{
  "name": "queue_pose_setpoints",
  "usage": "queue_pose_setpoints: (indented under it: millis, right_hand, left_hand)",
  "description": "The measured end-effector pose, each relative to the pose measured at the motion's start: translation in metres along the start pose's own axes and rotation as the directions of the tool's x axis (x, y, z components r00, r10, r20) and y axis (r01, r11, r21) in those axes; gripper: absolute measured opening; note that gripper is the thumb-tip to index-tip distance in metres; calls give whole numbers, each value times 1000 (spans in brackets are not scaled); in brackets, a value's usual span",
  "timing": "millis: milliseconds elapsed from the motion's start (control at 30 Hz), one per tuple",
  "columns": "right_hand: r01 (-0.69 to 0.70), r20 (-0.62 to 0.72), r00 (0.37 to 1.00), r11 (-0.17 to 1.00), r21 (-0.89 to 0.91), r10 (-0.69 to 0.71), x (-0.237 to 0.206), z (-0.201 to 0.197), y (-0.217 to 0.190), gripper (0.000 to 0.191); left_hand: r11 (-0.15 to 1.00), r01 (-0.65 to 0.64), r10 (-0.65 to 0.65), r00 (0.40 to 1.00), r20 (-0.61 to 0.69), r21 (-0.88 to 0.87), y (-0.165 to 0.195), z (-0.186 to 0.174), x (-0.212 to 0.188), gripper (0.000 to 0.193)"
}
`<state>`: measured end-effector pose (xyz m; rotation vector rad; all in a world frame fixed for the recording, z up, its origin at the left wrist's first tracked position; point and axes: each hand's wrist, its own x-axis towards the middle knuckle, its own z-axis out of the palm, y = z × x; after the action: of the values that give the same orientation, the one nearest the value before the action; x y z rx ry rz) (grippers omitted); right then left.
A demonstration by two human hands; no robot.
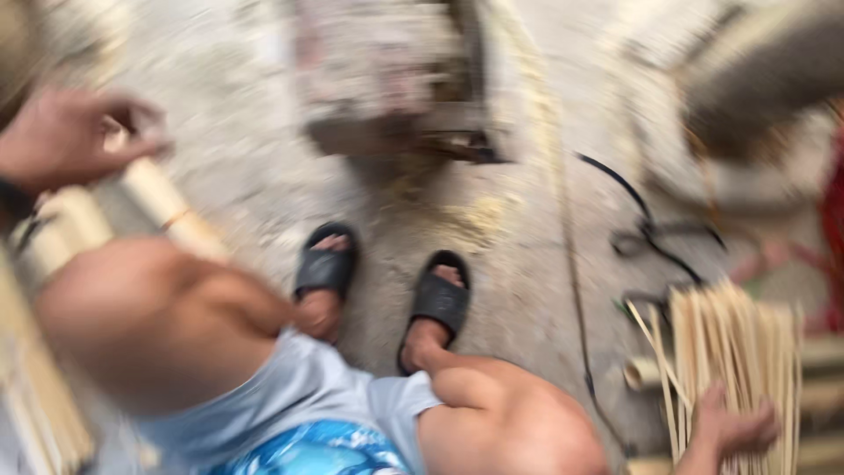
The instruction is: The person sits on the ground beside a manual bamboo-splitting machine and sorts thin bamboo strips, pulling individual strips from a bundle and arranging them into a pile. Near the end the person gathers the sorted strips and secures the bundle with a rubber band.
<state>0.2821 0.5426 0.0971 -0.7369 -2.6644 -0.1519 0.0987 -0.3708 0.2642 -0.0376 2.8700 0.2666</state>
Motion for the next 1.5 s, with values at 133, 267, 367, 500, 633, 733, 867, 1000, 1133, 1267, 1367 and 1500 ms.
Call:
queue_pose_setpoints:
  millis: [133, 267, 367, 500, 633, 733, 867, 1000, 1133, 1267, 1367, 1500]
  right_hand:
    - [124, 234, 953, 951, 283, -194, -60, 5, -115, 49]
    - [182, 417, 820, 869, 460, -393, -108, 7, -215, 37]
    - [240, 424, 742, 797, 554, -519, -135, -3, -268, 28]
    - [301, 392, 667, 710, 637, -634, -150, -26, -327, 17]
    - [362, 412, 554, 655, 664, -724, -151, -52, -389, 16]
    - [345, 364, 510, 573, 744, -780, -159, -71, -420, 15]
    - [307, 363, 519, 565, 766, -774, -160, -100, -422, 13]
    - [354, 273, 591, 547, 759, -760, -128, -131, -426, 11]
    - [462, 42, 603, 391, 796, -797, -64, -178, -457, 10]
    - [508, -51, 565, 298, 808, -823, -2, -221, -495, 17]
    - [274, 83, 630, 321, 907, -772, 38, -236, -513, 41]
    - [106, 16, 720, 133, 985, -694, 69, -240, -496, 37]
  left_hand:
    - [927, 238, -328, 890, -317, -290, -163, 45, -113, 41]
    - [734, 592, -659, 739, -138, -334, -220, 138, -203, 78]
    - [589, 725, -787, 615, -51, -357, -214, 199, -236, 82]
    - [317, 745, -787, 552, 276, -587, -181, 235, -217, 91]
    - [316, 700, -809, 552, 204, -640, -162, 253, -157, 111]
    - [261, 696, -841, 505, 197, -669, -157, 267, -121, 106]
    - [101, 476, -828, 527, 192, -873, -161, 267, -111, 64]
    - [-235, 83, -571, 795, 206, -969, -160, 234, -122, 44]
    - [-275, 56, -198, 974, 114, -960, -135, 155, -107, 44]
    - [375, 100, 42, 991, 125, -922, -73, 77, -62, 37]
    - [615, -14, 182, 975, 125, -788, -6, 40, -38, 40]
    - [594, -237, 484, 869, 106, -769, 70, 6, -24, 58]
